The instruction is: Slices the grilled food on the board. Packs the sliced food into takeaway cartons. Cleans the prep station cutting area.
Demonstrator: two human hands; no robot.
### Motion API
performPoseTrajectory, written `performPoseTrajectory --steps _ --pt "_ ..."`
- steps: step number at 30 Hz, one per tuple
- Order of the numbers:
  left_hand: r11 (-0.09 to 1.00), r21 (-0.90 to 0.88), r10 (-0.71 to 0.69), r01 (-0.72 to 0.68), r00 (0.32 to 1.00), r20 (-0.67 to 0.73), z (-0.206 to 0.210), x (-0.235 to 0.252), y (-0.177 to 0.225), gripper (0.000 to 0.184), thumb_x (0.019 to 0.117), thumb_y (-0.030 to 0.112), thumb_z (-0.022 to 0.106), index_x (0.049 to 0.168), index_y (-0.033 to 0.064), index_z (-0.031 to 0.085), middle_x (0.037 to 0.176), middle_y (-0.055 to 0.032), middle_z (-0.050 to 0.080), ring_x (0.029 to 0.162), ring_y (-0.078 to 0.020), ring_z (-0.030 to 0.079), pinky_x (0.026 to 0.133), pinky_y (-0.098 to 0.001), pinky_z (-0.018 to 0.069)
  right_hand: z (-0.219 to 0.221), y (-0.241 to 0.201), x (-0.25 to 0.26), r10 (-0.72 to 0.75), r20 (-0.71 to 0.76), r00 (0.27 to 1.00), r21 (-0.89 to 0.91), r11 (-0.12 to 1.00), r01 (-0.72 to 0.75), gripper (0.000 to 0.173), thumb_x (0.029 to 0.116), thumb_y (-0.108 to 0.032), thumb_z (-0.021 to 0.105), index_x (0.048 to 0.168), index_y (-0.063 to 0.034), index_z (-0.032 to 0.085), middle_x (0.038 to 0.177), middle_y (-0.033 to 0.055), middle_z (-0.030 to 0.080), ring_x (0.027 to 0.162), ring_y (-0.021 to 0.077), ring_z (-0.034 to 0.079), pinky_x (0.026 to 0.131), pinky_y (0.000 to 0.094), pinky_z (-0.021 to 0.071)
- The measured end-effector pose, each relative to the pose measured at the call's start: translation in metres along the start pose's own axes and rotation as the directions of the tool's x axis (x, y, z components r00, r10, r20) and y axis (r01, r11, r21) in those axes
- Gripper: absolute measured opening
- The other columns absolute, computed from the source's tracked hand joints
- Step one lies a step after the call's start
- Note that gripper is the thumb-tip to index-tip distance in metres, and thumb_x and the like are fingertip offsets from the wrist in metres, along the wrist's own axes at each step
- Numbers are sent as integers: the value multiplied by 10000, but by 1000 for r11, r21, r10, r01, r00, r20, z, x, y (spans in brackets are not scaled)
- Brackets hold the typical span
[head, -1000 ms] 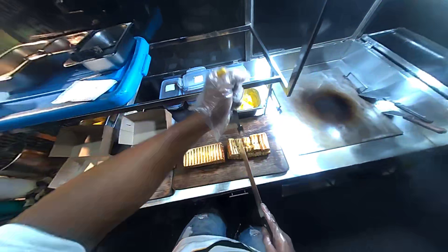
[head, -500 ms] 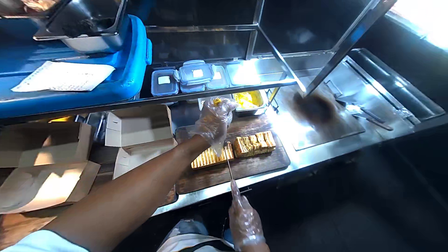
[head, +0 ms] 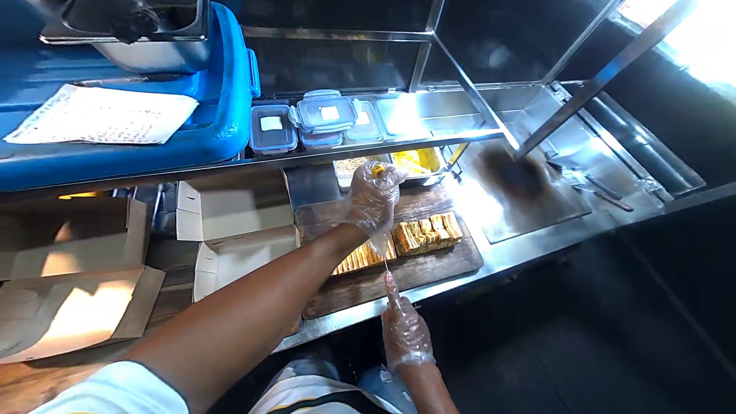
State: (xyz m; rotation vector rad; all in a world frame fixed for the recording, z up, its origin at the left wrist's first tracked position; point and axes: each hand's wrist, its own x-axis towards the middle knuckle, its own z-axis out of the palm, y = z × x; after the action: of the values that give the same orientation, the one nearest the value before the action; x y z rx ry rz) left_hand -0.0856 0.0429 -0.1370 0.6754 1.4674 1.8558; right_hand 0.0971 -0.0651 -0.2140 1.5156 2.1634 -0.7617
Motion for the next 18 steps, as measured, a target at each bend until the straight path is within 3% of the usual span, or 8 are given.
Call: performPoseTrajectory --steps 2,5,8,12,13,15,18 --pt "1000 -7 -17 17 1000 -14 0 4 -7 178 971 68 585 800 113 608 597 49 514 475 -42 457 459 -210 418 3 3 -5 0 -8 1000 -33 999 -1 682 1041 -191 458 1652 -344 196 1283 164 660 945 303 738 823 469 606" --pt "1000 -2 -17 17 1000 -20 5 3 -14 191 964 65 590 782 121 610 586 59 512 470 -35 448 458 -206 409 -4 -9 20 -2 23 1000 6 1000 2 682 1044 -212 456 1655 -343 181 1342 158 646 1036 322 723 887 498 589" --pt "981 184 61 -59 998 -4 3 3 -27 137 962 95 616 834 85 665 683 35 595 572 -33 529 556 -224 475 -5 -16 42 0 48 999 50 999 -2 689 1057 -241 455 1660 -345 138 1323 152 671 1099 339 707 940 533 561" --pt "935 316 167 -161 986 10 2 5 -35 132 953 72 617 864 55 712 748 33 649 667 8 577 649 -193 503 14 20 -23 12 21 1000 3 1000 -12 715 1024 -182 481 1654 -349 187 1219 182 683 851 330 739 748 507 609" --pt "940 306 161 -154 987 1 3 5 -34 130 954 62 612 865 46 705 736 29 635 645 4 558 628 -194 491 17 25 -30 14 11 1000 -7 1000 -14 714 1017 -175 490 1649 -353 211 1202 184 691 826 328 741 731 504 610" --pt "957 262 139 -128 990 -23 6 3 -33 150 949 59 607 816 76 673 677 52 599 581 7 523 559 -189 465 23 21 -9 -11 4 1000 14 1000 11 686 1027 -185 467 1648 -346 224 1230 171 688 870 320 742 763 497 611" --pt "939 303 167 -160 986 5 9 0 -35 148 949 67 600 830 75 688 723 46 628 640 5 559 619 -197 490 16 3 53 -37 87 995 56 998 32 689 1058 -215 432 1663 -330 123 1417 164 604 1111 336 700 935 520 569"
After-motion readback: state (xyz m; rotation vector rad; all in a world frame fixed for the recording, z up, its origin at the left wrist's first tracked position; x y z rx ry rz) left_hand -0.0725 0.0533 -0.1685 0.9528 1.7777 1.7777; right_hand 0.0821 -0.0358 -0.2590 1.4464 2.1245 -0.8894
